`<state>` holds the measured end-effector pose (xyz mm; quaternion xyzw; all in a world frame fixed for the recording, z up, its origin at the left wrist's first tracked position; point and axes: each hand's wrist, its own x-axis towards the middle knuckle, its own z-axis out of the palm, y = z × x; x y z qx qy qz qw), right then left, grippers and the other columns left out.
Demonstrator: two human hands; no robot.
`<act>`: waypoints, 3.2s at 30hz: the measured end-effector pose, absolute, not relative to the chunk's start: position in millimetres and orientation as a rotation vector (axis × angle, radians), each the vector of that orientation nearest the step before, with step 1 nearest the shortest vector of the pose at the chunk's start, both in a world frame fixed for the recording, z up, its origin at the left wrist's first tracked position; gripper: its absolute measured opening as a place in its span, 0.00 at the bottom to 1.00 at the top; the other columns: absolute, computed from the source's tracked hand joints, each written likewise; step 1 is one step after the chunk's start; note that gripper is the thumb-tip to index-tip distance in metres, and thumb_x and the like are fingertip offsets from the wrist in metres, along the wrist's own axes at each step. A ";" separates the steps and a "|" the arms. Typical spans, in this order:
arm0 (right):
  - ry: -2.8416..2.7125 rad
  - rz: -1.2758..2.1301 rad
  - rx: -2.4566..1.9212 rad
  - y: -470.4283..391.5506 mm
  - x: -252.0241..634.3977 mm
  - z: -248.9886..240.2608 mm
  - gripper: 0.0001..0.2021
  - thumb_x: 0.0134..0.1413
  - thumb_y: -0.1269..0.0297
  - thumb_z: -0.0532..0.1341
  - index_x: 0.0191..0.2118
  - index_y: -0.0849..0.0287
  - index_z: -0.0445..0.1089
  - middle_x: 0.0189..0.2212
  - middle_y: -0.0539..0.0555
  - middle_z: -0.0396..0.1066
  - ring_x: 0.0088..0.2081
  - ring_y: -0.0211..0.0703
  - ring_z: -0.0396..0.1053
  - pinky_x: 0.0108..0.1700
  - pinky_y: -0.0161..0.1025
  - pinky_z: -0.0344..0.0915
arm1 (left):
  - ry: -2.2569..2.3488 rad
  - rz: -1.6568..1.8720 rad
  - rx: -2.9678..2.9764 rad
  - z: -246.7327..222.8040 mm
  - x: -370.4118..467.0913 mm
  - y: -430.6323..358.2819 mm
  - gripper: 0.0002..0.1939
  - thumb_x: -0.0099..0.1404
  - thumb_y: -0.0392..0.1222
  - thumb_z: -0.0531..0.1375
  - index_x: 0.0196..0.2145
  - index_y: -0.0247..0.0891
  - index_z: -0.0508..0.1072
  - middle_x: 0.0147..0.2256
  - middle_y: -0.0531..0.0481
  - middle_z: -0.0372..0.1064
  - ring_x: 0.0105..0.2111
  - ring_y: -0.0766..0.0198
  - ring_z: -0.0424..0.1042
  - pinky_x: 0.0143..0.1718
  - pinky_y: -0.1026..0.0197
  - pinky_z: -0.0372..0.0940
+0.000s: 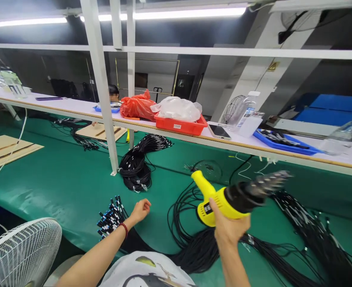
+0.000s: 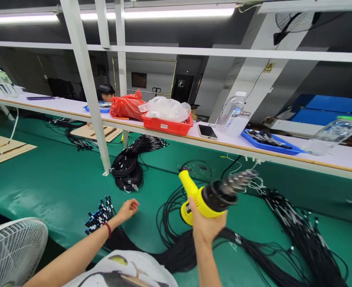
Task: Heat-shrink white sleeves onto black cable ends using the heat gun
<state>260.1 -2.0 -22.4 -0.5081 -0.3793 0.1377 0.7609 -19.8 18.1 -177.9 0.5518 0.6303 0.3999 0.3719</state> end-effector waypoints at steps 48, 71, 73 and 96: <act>-1.752 1.451 -1.693 140.8 299.8 -138.7 0.09 0.51 0.62 0.67 0.34 0.63 0.72 0.31 0.56 0.75 0.33 0.46 0.75 0.37 0.48 0.73 | 1.495 1.283 1.458 -199.2 30.8 0.6 0.37 0.43 0.38 0.70 0.53 0.36 0.66 0.49 0.40 0.72 0.50 0.48 0.70 0.53 0.45 0.62; -2.631 0.140 -1.378 4.6 257.6 -224.8 0.14 0.53 0.74 0.54 0.44 0.57 0.70 0.47 0.58 0.71 0.51 0.52 0.64 0.57 0.52 0.53 | 1.622 1.097 1.563 -178.0 34.2 -18.9 0.36 0.47 0.36 0.68 0.54 0.38 0.62 0.51 0.44 0.69 0.50 0.55 0.68 0.53 0.53 0.62; -2.557 0.079 -1.581 14.5 260.9 -210.8 0.14 0.52 0.76 0.53 0.42 0.59 0.71 0.47 0.62 0.71 0.50 0.57 0.64 0.54 0.54 0.54 | 1.659 1.010 1.583 -185.4 22.6 -25.4 0.36 0.47 0.34 0.67 0.55 0.38 0.62 0.52 0.42 0.67 0.52 0.53 0.67 0.55 0.52 0.61; -2.423 0.907 -1.336 -52.7 148.3 -220.0 0.08 0.52 0.67 0.59 0.38 0.55 0.74 0.32 0.54 0.72 0.38 0.49 0.68 0.42 0.42 0.61 | 1.437 0.129 2.196 -194.9 -71.1 -40.3 0.04 0.52 0.34 0.64 0.28 0.40 0.74 0.38 0.44 0.73 0.46 0.49 0.68 0.52 0.44 0.58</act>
